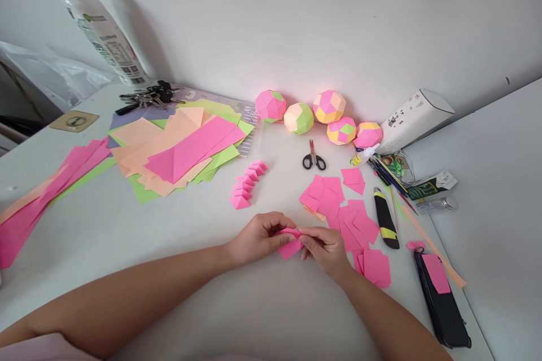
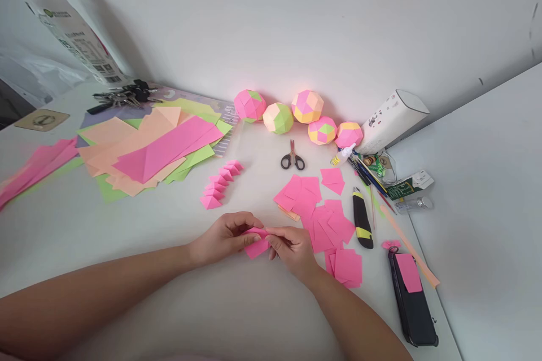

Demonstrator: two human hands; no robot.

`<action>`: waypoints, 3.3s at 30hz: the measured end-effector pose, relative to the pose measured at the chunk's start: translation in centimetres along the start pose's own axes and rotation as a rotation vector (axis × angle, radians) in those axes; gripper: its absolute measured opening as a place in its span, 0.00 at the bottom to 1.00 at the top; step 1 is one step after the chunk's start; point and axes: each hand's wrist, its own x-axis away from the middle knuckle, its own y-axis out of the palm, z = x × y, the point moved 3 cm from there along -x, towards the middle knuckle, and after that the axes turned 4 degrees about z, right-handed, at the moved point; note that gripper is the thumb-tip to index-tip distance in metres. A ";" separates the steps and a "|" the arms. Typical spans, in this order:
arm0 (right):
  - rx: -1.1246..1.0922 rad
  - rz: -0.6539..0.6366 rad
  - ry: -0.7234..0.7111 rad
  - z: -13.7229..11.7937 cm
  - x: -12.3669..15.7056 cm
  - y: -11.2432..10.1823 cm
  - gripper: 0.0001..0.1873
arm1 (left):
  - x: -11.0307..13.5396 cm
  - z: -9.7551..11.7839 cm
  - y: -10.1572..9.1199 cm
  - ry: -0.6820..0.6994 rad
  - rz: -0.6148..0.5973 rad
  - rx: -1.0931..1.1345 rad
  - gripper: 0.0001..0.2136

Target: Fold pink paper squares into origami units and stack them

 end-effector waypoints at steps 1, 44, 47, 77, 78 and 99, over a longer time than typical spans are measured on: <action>-0.007 -0.002 0.002 0.0 0.0 0.0 0.09 | 0.0 0.0 0.0 -0.003 0.002 -0.001 0.09; 0.095 -0.038 0.099 -0.7 -0.1 0.3 0.07 | 0.1 -0.2 0.0 -0.002 -0.017 -0.053 0.12; 0.101 -0.042 0.101 -0.7 -0.1 0.3 0.07 | 0.1 -0.2 0.0 -0.010 -0.014 -0.054 0.11; 0.062 -0.020 0.127 -0.4 0.0 0.2 0.07 | 0.1 0.2 -0.4 -0.109 0.128 0.144 0.13; 0.062 -0.021 0.127 -0.4 0.0 0.2 0.06 | 0.1 0.3 -0.4 -0.109 0.125 0.150 0.13; 0.133 -0.064 0.131 -1.1 0.0 0.6 0.07 | 0.3 0.5 0.3 -0.042 -0.021 -0.063 0.08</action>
